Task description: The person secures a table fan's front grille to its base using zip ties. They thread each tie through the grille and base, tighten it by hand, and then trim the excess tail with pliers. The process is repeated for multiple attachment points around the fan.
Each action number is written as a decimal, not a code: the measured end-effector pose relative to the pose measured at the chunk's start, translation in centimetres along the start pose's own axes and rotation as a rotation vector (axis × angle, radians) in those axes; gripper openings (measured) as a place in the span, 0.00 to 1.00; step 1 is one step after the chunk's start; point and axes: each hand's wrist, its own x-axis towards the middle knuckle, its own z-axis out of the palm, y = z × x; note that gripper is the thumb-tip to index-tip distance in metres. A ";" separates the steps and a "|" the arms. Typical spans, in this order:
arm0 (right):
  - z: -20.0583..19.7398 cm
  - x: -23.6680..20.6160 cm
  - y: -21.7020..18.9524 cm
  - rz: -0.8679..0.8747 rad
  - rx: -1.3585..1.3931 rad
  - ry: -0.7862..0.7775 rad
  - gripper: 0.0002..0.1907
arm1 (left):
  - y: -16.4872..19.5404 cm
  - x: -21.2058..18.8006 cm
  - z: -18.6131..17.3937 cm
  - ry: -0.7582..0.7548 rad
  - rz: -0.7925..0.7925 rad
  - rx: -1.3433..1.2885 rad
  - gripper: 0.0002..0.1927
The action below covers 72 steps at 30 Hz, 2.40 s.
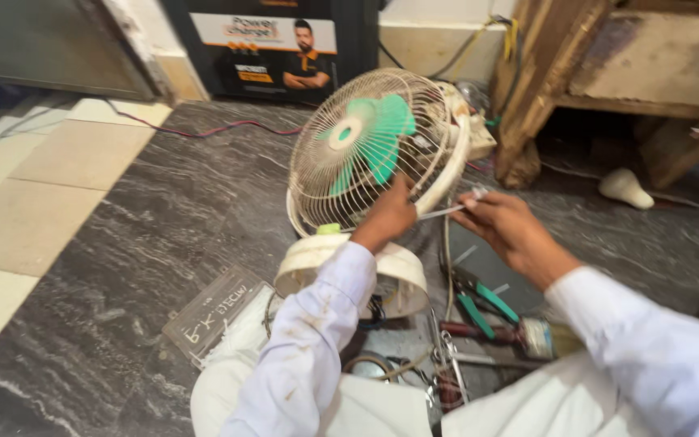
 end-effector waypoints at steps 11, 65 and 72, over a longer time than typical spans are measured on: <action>0.3 0.7 4.8 0.029 0.482 0.140 0.10 | 2.8 -2.9 -2.8 0.185 0.185 -0.044 0.15; -2.3 6.8 8.8 -0.127 -1.075 0.079 0.11 | 3.9 -2.5 -5.7 0.224 -0.023 0.422 0.22; -0.9 5.9 8.0 -0.188 -1.014 -0.052 0.11 | 3.8 -2.3 -5.7 0.231 -0.019 0.401 0.20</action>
